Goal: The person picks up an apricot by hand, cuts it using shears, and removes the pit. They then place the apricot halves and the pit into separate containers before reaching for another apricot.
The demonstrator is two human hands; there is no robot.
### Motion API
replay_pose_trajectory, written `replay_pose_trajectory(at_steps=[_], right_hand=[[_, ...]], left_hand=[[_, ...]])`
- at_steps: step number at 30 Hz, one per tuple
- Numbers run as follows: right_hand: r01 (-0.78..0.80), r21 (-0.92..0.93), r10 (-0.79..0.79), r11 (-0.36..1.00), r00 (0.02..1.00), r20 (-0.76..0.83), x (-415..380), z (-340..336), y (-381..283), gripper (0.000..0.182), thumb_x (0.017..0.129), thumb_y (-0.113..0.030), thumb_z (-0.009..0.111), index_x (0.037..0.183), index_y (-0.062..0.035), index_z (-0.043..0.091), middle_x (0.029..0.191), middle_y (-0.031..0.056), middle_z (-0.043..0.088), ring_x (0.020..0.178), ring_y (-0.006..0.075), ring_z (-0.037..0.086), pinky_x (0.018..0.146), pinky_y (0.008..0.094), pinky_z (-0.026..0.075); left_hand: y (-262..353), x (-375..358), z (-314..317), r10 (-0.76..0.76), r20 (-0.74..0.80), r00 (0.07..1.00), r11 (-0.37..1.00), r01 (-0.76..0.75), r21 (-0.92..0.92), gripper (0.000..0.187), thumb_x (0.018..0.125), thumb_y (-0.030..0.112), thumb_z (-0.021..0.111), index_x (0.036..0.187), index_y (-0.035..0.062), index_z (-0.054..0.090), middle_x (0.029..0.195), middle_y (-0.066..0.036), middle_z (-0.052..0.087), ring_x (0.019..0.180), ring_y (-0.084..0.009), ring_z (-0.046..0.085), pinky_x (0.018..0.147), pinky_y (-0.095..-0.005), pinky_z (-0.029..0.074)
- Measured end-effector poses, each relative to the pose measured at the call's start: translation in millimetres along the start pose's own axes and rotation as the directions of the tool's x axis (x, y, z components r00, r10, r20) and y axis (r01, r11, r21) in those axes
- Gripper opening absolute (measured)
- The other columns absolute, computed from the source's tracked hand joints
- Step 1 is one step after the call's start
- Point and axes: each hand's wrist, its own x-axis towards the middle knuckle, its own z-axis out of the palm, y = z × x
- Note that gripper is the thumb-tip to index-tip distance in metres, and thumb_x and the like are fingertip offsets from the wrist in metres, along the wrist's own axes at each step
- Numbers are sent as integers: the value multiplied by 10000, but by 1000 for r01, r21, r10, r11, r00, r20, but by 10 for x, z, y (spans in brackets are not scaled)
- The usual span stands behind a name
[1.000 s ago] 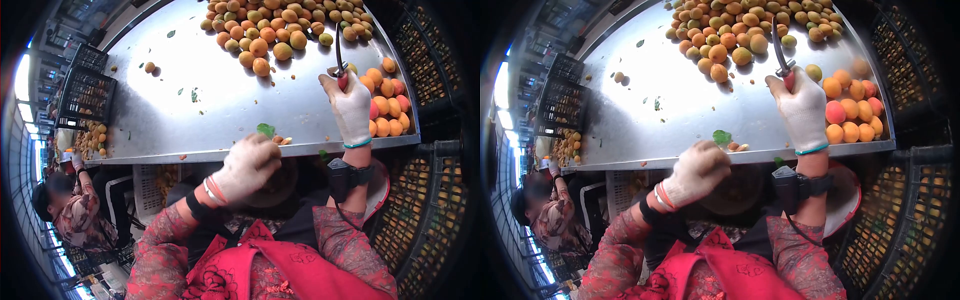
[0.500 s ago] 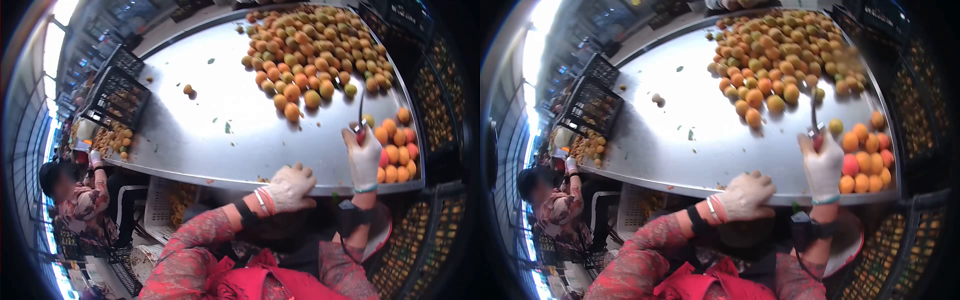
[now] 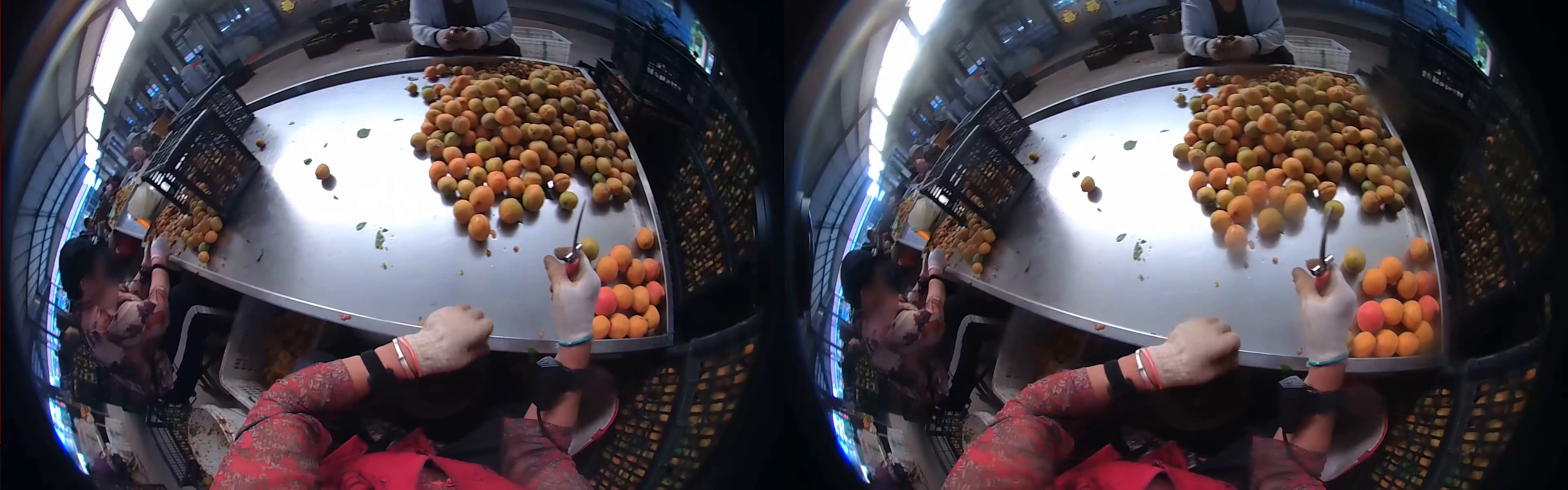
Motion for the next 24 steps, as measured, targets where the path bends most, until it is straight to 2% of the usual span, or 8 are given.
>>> replay_pose_trajectory(at_steps=[2, 4, 9, 11, 15, 18, 21, 24], right_hand=[[-15, -59, 18, 998, 999, 39, 10, 5, -6, 212, 853, -106, 723, 973, 39, 627, 757, 21, 594, 700, 78, 529, 653, 242, 449], [-4, -37, 6, 999, 998, 62, 3, 58, 44, 210, 855, -100, 720, 980, 40, 627, 754, 18, 592, 693, 74, 523, 638, 237, 441], [-1, -19, 3, 1000, 997, 78, -13, 93, 60, 220, 860, -95, 719, 1004, 46, 630, 743, 14, 588, 673, 79, 515, 614, 234, 432], [-14, -51, 17, 999, 998, 67, -2, 109, 35, 230, 854, -102, 727, 999, 52, 637, 725, 16, 586, 663, 90, 523, 620, 245, 443], [-1, -160, 5, 987, 1000, 19, 37, 235, 98, 227, 845, -113, 736, 972, 52, 644, 706, 32, 583, 661, 98, 532, 624, 257, 453], [31, -145, -29, 989, 999, 18, 0, 372, 58, 226, 837, -123, 743, 954, 46, 651, 669, 47, 568, 631, 101, 523, 602, 269, 451], [102, -226, -84, 969, 992, 90, 12, 495, -10, 191, 839, -109, 734, 956, 21, 657, 619, 49, 521, 558, 113, 478, 543, 280, 425], [115, -323, -100, 939, 993, 61, 79, 568, 61, 175, 828, -80, 737, 947, 18, 654, 602, 44, 486, 541, 120, 454, 531, 276, 415]], left_hand=[[84, -190, 12, 161, 0, 987, 979, -160, 129, 178, 751, 205, 651, 841, 73, 572, 839, -116, 589, 826, -330, 603, 708, -431, 509], [183, -390, 64, 194, 18, 981, 964, -194, 182, 222, 719, 193, 640, 903, 84, 582, 893, -92, 594, 847, -301, 608, 702, -422, 506], [71, -535, -272, 167, -94, 981, 985, -169, -13, 300, 753, 221, 700, 1016, 110, 611, 1020, -102, 590, 925, -319, 601, 762, -423, 501], [-257, -508, -546, 46, -98, 994, 999, -46, 7, 287, 779, 218, 729, 1023, 114, 620, 1043, -114, 601, 957, -328, 600, 820, -432, 501], [-1412, -426, -979, -220, -298, 929, 970, 241, 37, 271, 757, 119, 779, 987, 52, 652, 1046, -130, 641, 954, -331, 620, 843, -394, 514], [-2212, -383, -1252, -603, -372, 706, 782, 615, -100, 351, 800, 217, 753, 1089, 49, 646, 1128, -158, 622, 1027, -320, 616, 907, -395, 499], [-2846, -329, -1440, -616, -494, 614, 715, 699, -22, 465, 787, 253, 751, 1194, 73, 617, 1190, -162, 602, 1067, -351, 609, 958, -399, 488], [-3488, -314, -1521, -704, -492, 512, 604, 796, -36, 547, 774, 243, 732, 1279, 109, 573, 1328, -166, 521, 1193, -360, 548, 1025, -407, 455]])
